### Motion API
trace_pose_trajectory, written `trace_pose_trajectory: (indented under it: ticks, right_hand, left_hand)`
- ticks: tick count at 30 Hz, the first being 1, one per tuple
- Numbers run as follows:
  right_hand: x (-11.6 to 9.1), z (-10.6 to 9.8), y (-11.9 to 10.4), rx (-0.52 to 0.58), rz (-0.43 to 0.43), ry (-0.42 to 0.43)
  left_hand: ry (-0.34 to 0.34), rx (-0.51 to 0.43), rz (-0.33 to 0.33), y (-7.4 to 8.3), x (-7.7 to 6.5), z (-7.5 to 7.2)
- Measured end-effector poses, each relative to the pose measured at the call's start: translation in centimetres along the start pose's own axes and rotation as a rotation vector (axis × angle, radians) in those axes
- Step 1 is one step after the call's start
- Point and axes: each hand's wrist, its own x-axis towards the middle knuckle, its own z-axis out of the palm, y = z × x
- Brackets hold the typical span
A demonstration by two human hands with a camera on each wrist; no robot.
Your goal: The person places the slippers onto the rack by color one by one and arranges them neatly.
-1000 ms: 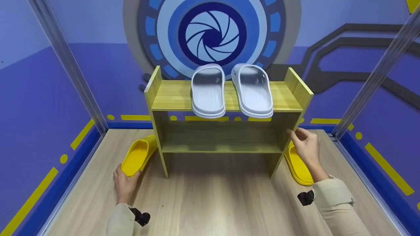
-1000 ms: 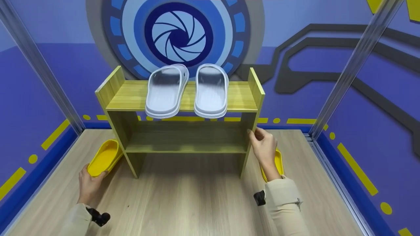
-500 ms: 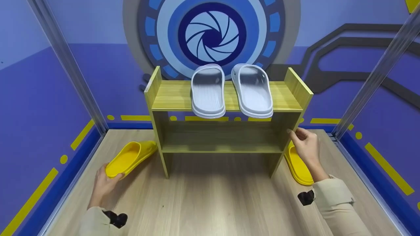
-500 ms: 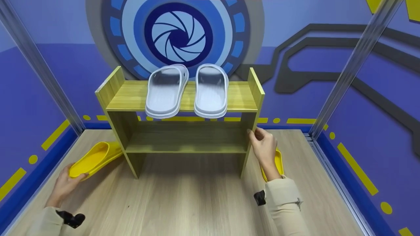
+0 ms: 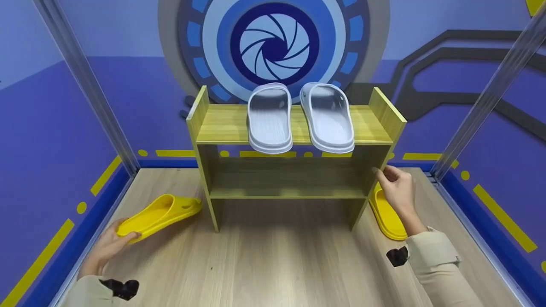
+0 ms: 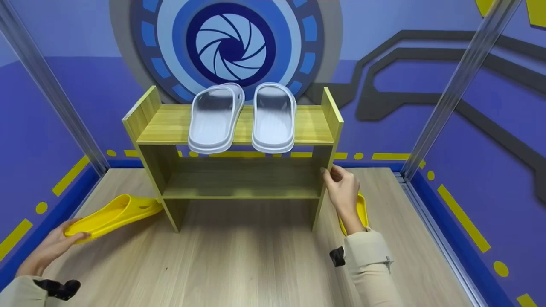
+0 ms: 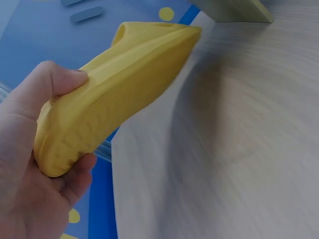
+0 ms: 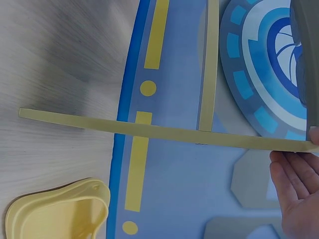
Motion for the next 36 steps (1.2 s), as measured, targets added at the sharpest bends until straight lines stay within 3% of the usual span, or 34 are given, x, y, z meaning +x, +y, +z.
trace_pose_trajectory:
  ticks: [10, 16, 22, 29, 36]
  right_hand:
    - [-0.1, -0.1, -0.1, 0.004, -0.003, -0.003]
    - [0.0, 0.1, 0.0, -0.017, -0.009, 0.023]
    - [0.0, 0.1, 0.0, -0.018, -0.012, 0.018]
    - [0.0, 0.0, 0.0, -0.013, -0.008, 0.009]
    - [0.0, 0.1, -0.1, -0.023, 0.014, 0.008]
  left_hand:
    - [-0.183, 0.027, -0.1, 1.2, -1.3, -2.9]
    - [-0.264, -0.019, -0.082, 1.4, -1.8, -3.2]
    - [-0.345, -0.06, -0.116, 2.1, -1.9, -2.9]
    - [-0.438, -0.055, 0.004, 3.1, -1.3, -1.8]
    - [-0.466, -0.02, 0.058, 4.6, -1.0, -0.1]
